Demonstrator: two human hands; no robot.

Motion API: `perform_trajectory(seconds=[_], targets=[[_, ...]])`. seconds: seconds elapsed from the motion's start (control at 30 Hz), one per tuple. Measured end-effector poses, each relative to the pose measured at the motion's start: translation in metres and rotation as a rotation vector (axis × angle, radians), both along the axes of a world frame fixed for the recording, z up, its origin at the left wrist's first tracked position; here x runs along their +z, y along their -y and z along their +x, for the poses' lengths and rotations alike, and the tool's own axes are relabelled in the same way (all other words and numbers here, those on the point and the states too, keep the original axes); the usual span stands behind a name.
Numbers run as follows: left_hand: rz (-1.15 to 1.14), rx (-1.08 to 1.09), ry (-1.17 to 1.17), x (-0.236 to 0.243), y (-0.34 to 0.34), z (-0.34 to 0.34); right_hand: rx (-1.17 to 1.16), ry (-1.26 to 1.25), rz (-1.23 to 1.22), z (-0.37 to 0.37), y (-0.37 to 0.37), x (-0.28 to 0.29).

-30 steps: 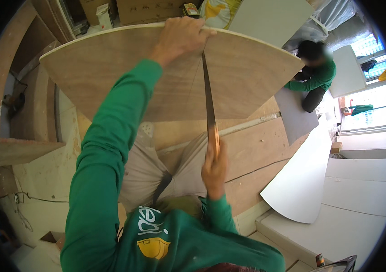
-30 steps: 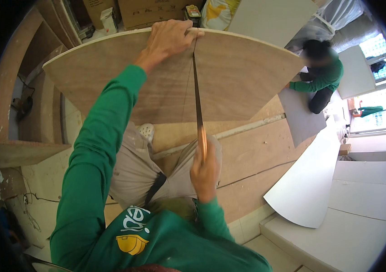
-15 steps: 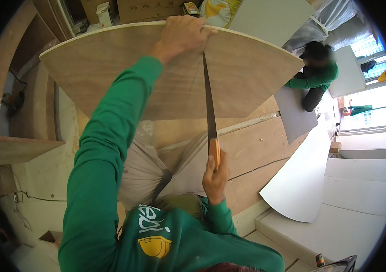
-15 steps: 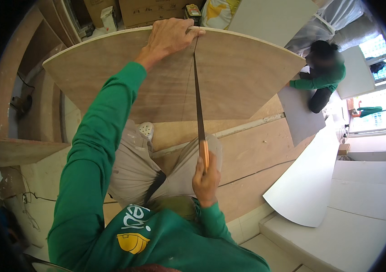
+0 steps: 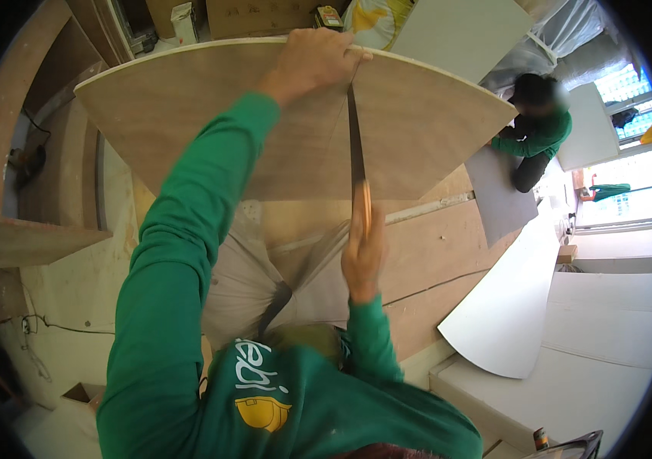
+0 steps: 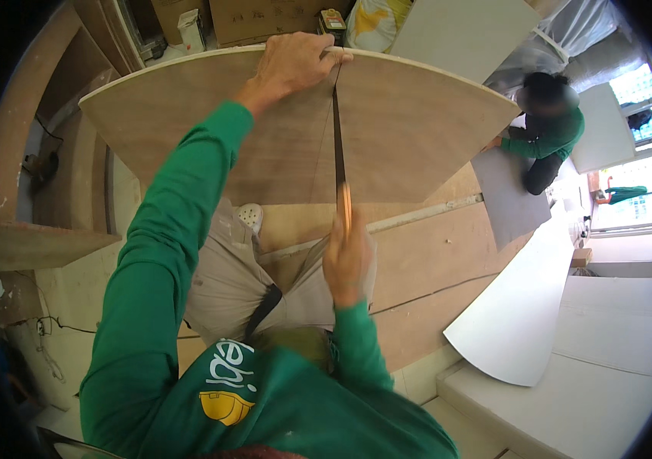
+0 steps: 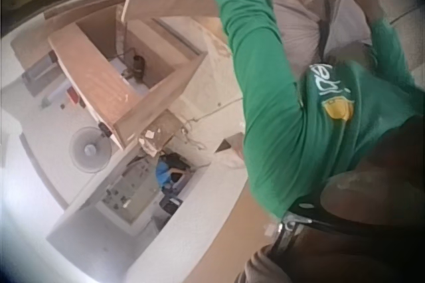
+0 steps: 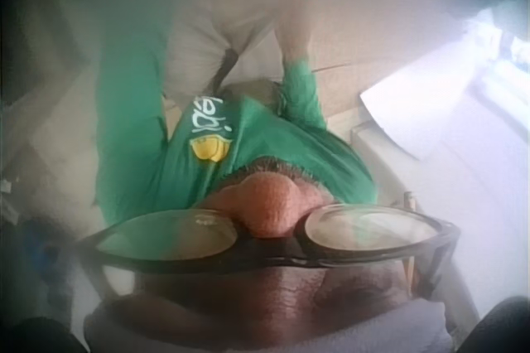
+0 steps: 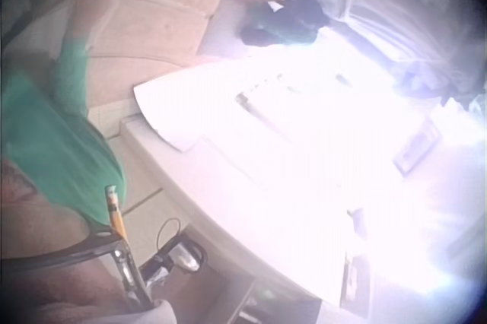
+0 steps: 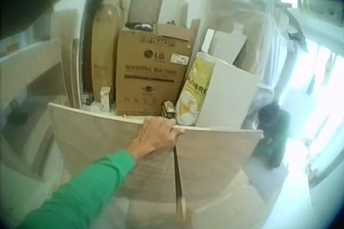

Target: The person sits on the floor and uses a hand saw to cut along a curved line on a large wooden panel. A second person works nearby on a separate white panel. The camera wearer continues sawing steadily without completing the cut in the clip.

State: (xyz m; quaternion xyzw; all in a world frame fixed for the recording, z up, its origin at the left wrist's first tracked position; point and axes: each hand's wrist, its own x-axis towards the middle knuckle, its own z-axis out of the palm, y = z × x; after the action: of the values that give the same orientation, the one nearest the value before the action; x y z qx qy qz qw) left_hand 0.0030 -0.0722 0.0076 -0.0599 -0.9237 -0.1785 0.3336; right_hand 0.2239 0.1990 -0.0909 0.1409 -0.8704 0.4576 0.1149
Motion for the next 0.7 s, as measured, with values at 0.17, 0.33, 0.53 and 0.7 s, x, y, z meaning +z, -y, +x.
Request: perform_trajectory(seconds=[0.17, 0.33, 0.53, 0.7], targets=[[0.013, 0.009, -0.048, -0.007, 0.000, -0.001, 0.009, 0.050, -0.053, 0.053, -0.031, 0.000], [-0.010, 0.003, 0.101, 0.010, -0.018, 0.003, -0.042, 0.027, 0.029, -0.126, 0.066, 0.017], [0.000, 0.007, 0.074, -0.002, -0.003, 0.008, -0.051, -0.099, 0.065, -0.075, 0.052, 0.015], [0.002, 0.004, -0.005, -0.007, -0.001, -0.002, 0.026, -0.005, 0.095, 0.044, -0.033, -0.021]])
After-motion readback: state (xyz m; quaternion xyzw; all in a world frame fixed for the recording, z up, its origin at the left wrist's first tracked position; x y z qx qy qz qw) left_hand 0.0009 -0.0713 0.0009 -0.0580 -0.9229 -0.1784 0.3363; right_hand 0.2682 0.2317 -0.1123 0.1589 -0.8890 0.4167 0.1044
